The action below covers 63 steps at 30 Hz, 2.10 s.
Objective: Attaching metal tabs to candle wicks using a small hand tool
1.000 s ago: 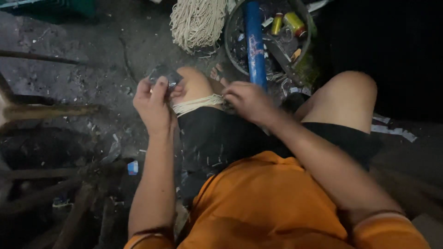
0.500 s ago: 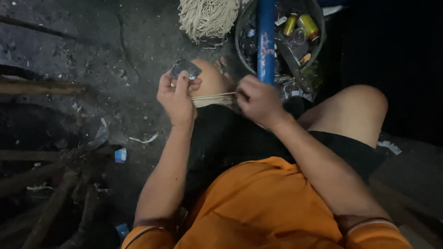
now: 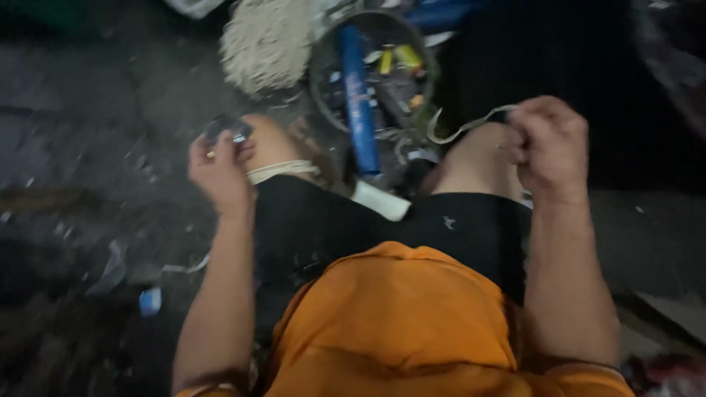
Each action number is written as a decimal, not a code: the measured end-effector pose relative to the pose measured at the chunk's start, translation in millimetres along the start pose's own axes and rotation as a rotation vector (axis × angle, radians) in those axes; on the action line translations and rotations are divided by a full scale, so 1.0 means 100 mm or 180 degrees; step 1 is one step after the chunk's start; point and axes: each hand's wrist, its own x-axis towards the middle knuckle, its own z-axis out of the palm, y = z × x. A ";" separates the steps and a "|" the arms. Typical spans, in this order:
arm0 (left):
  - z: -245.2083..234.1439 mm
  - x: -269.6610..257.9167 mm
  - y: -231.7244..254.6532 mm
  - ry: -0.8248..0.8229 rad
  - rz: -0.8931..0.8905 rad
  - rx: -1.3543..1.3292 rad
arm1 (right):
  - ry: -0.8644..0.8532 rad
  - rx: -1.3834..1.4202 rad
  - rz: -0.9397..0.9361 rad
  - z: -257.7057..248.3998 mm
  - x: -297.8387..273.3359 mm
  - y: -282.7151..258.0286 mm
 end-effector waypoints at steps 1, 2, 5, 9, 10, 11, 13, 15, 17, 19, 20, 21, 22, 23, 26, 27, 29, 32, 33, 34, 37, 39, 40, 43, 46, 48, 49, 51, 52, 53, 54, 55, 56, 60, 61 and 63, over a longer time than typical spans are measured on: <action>-0.03 0.04 -0.04 -0.0149 0.0008 -0.0184 | -0.0235 -0.0809 -0.0078 -0.16 0.04 0.05; -0.05 0.09 -0.09 -0.0297 0.0012 -0.0369 | -0.0455 -0.1623 -0.0136 -0.33 0.07 0.10; 0.45 -0.59 0.47 -0.0986 -0.0417 -0.0117 | -0.1136 -0.2258 -0.0620 0.14 -0.40 -0.40; 1.07 -1.45 0.90 -0.2753 -0.0767 0.0069 | -0.1660 -0.2418 -0.0851 0.38 -0.64 -0.66; 1.15 -1.59 0.86 -0.3335 -0.0716 -0.0048 | -0.1924 -0.2450 -0.1090 0.40 -0.66 -0.67; 1.27 -1.73 0.81 -0.3943 -0.0650 -0.0163 | -0.2163 -0.2477 -0.1341 0.39 -0.67 -0.68; 1.29 -1.79 0.59 -0.4266 -0.0280 0.0304 | -0.2304 -0.2595 -0.1681 0.30 -0.60 -0.51; 1.27 -1.79 0.42 -0.4643 0.0102 0.0733 | -0.2349 -0.2766 -0.1999 0.20 -0.56 -0.44; 1.13 -1.67 0.31 -0.4428 0.0248 0.1308 | -0.2560 -0.2832 -0.1390 0.13 -0.61 -0.43; 1.06 -1.60 0.52 -0.4168 -0.0308 0.1048 | -0.2241 -0.2847 -0.1410 0.09 -0.64 -0.45; 1.01 -1.54 0.62 -0.3760 -0.0876 0.0848 | -0.2056 -0.2824 -0.1422 0.08 -0.66 -0.45; 0.98 -1.49 0.60 -0.3821 -0.0873 0.0843 | -0.1994 -0.2833 -0.1426 0.03 -0.64 -0.39; 0.95 -1.44 0.58 -0.3544 -0.1086 0.0450 | -0.1821 -0.2878 -0.1482 -0.02 -0.62 -0.32; 0.90 -1.38 0.57 -0.3223 -0.1295 0.0073 | -0.1682 -0.2913 -0.1534 -0.05 -0.60 -0.24; 0.87 -1.46 0.62 -0.3096 -0.1491 -0.0153 | -0.1127 -0.2570 -0.1515 0.13 -0.66 -0.25; 0.86 -1.45 0.58 -0.3084 -0.1491 -0.0147 | -0.1139 -0.2564 -0.1510 0.12 -0.64 -0.20; 0.82 -1.42 0.50 -0.3127 -0.1353 -0.0166 | -0.0423 -0.2366 -0.1624 0.12 -0.58 -0.08; 0.82 -1.43 0.52 -0.2926 -0.1192 -0.0093 | -0.0247 -0.2178 -0.1773 0.02 -0.49 0.08; 0.88 -1.45 0.56 -0.2775 -0.1188 -0.0078 | -0.0398 -0.2167 -0.1732 -0.05 -0.52 0.07; 0.93 -1.44 0.59 -0.2788 -0.1013 0.0082 | -0.0268 -0.2410 -0.1792 -0.10 -0.52 0.08; 0.97 -1.38 0.65 -0.2400 -0.0689 0.0266 | -0.0657 -0.2684 -0.2021 0.06 -0.71 -0.11; 1.01 -1.38 0.66 -0.2160 -0.0544 0.0228 | -0.1010 -0.2754 -0.2230 0.26 -0.94 -0.34; 1.01 -1.37 0.64 -0.2060 -0.0669 -0.0002 | -0.1298 -0.2637 -0.2241 0.40 -1.05 -0.41; 1.09 -1.53 0.70 -0.2044 -0.0963 -0.0257 | -0.1595 -0.2367 -0.2340 0.72 -1.28 -0.46; 1.08 -1.58 0.47 -0.2212 -0.1089 -0.0214 | -0.1450 -0.2326 -0.2625 0.86 -1.22 -0.31; 1.07 -1.63 0.38 -0.2302 -0.1079 -0.0169 | -0.1284 -0.2475 -0.2795 0.89 -1.15 -0.25; 1.08 -1.69 0.42 -0.2265 -0.1201 -0.0313 | -0.1274 -0.2368 -0.2787 0.91 -1.13 -0.24; 1.11 -1.77 0.47 -0.2196 -0.1327 -0.0463 | -0.1296 -0.2263 -0.2767 0.90 -1.09 -0.21; 1.12 -1.80 0.47 -0.2193 -0.1491 -0.0541 | -0.1274 -0.2339 -0.2774 0.87 -1.06 -0.17; 1.12 -1.83 0.48 -0.2197 -0.1661 -0.0610 | -0.1238 -0.2413 -0.2772 0.83 -1.04 -0.14; 1.12 -1.84 0.53 -0.2174 -0.1673 -0.0607 | -0.1258 -0.2414 -0.2753 0.82 -1.04 -0.14; 1.13 -1.84 0.58 -0.2389 -0.1635 -0.0614 | -0.1248 -0.2515 -0.2781 0.81 -1.03 -0.15; 1.15 -1.84 0.63 -0.2604 -0.1596 -0.0620 | -0.1239 -0.2615 -0.2808 0.80 -1.02 -0.16; 1.15 -1.87 0.52 -0.2674 -0.1431 -0.0365 | -0.1316 -0.2625 -0.2653 0.76 -0.98 -0.17; 1.17 -1.89 0.65 -0.2630 -0.1472 -0.0407 | -0.1192 -0.2250 -0.2205 0.71 -0.93 -0.13; 1.18 -1.88 0.68 -0.2588 -0.1515 -0.0447 | -0.1062 -0.1874 -0.1758 0.59 -0.84 -0.05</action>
